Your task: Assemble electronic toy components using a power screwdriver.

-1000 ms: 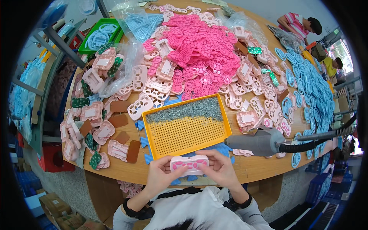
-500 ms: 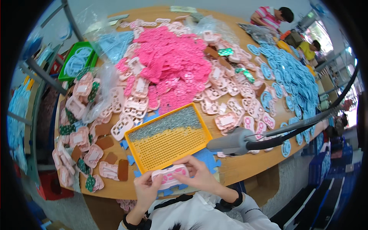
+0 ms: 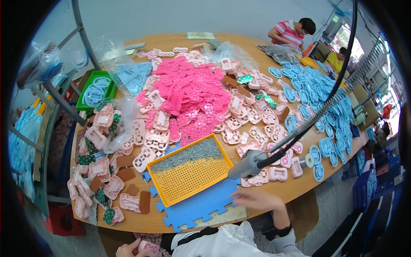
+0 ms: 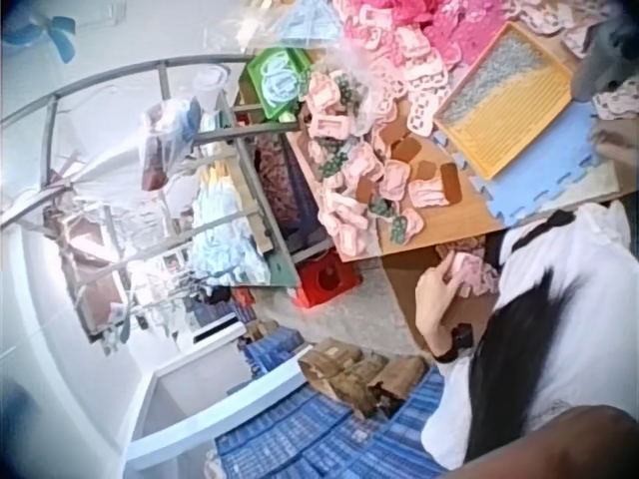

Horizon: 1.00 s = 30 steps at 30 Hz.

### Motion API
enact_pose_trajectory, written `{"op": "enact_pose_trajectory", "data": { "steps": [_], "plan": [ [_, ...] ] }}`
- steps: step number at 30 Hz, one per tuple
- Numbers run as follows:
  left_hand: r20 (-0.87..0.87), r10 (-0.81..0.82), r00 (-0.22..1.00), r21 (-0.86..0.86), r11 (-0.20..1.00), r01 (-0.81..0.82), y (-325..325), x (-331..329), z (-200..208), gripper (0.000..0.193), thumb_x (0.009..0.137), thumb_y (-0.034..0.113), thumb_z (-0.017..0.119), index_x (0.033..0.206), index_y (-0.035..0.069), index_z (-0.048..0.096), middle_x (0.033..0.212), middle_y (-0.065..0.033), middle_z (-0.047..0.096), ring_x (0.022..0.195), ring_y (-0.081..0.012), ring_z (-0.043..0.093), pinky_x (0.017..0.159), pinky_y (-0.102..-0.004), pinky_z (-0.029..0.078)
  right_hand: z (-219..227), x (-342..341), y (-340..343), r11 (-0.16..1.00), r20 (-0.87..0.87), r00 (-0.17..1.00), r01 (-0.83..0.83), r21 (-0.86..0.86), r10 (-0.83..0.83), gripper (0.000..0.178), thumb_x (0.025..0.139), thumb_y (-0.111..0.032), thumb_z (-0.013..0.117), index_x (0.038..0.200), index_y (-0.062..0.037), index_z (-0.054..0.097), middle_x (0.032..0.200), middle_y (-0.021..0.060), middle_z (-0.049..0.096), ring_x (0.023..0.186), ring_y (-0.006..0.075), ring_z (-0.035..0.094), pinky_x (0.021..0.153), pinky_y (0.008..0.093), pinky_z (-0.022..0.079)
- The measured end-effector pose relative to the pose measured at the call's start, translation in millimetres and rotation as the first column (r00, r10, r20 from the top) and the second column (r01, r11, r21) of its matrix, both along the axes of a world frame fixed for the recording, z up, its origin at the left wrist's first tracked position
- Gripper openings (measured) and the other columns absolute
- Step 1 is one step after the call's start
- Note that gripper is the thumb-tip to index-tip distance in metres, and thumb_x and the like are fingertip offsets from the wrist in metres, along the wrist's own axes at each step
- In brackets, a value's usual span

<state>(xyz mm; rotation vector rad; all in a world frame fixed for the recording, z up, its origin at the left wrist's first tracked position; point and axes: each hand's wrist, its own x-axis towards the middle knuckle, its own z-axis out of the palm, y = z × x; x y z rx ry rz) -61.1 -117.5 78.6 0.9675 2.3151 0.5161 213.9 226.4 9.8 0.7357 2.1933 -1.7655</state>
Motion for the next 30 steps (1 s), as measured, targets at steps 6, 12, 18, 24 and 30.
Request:
{"op": "enact_pose_trajectory", "data": {
  "steps": [6,12,18,24,30],
  "plan": [
    [0.156,0.148,0.976,0.12,0.979,-0.168,19.7,-5.3,-31.8,0.016,0.086,0.009,0.061,0.093,-0.005,0.063,0.069,-0.0058,0.064,0.059,-0.0068,0.058,0.049,-0.0212,0.044,24.6,-27.0,22.7,0.808,-0.108,0.87,0.487,0.332,-0.48,0.033,0.095,-0.027,0.05,0.117,-0.0016,0.053,0.095,0.0105,0.063,0.091,0.0168,0.06,0.079,0.0296,0.048],
    [0.208,0.144,0.967,0.296,0.934,-0.203,139.5,-14.6,-82.2,0.05,0.086,0.022,0.061,0.124,-0.004,0.039,0.064,-0.0193,0.063,0.051,-0.0278,0.062,0.047,-0.0366,0.045,-6.6,-68.8,15.5,0.771,-0.521,0.569,0.465,-0.435,-0.637,0.044,0.095,-0.041,0.041,0.114,-0.0013,0.045,0.084,0.0142,0.063,0.077,0.0193,0.06,0.071,0.0301,0.047],
    [-0.047,0.101,0.994,0.217,0.972,-0.088,155.4,-23.5,-96.2,0.045,0.088,0.015,0.049,0.126,-0.004,0.035,0.067,-0.0248,0.062,0.058,-0.042,0.06,0.055,-0.0508,0.047,-15.2,-64.8,7.6,0.795,-0.661,0.449,0.412,-0.445,-0.602,0.053,0.092,-0.047,0.043,0.112,0.0027,0.044,0.069,0.0123,0.059,0.065,0.0194,0.058,0.063,0.0277,0.046],
    [0.02,0.102,0.995,0.345,0.933,-0.103,164.9,-27.4,-106.9,0.04,0.088,0.01,0.044,0.125,-0.003,0.036,0.07,-0.0285,0.06,0.064,-0.0449,0.059,0.058,-0.0539,0.045,-2.8,-58.1,4.3,0.766,-0.67,0.434,0.551,-0.331,-0.602,0.049,0.092,-0.041,0.045,0.11,0.0048,0.045,0.073,0.0165,0.061,0.068,0.0208,0.06,0.063,0.0301,0.048],
    [0.071,0.224,0.972,0.537,0.812,-0.227,128.2,-25.4,-93.5,0.035,0.091,0.01,0.044,0.123,-0.001,0.044,0.072,-0.0219,0.061,0.061,-0.0328,0.061,0.056,-0.0409,0.046,-1.3,-59.6,6.7,0.358,-0.532,0.02,0.762,-0.54,-0.846,0.036,0.098,-0.035,0.033,0.112,-0.0035,0.044,0.105,0.0144,0.059,0.108,0.0229,0.054,0.096,0.0343,0.04]
  ]
}}
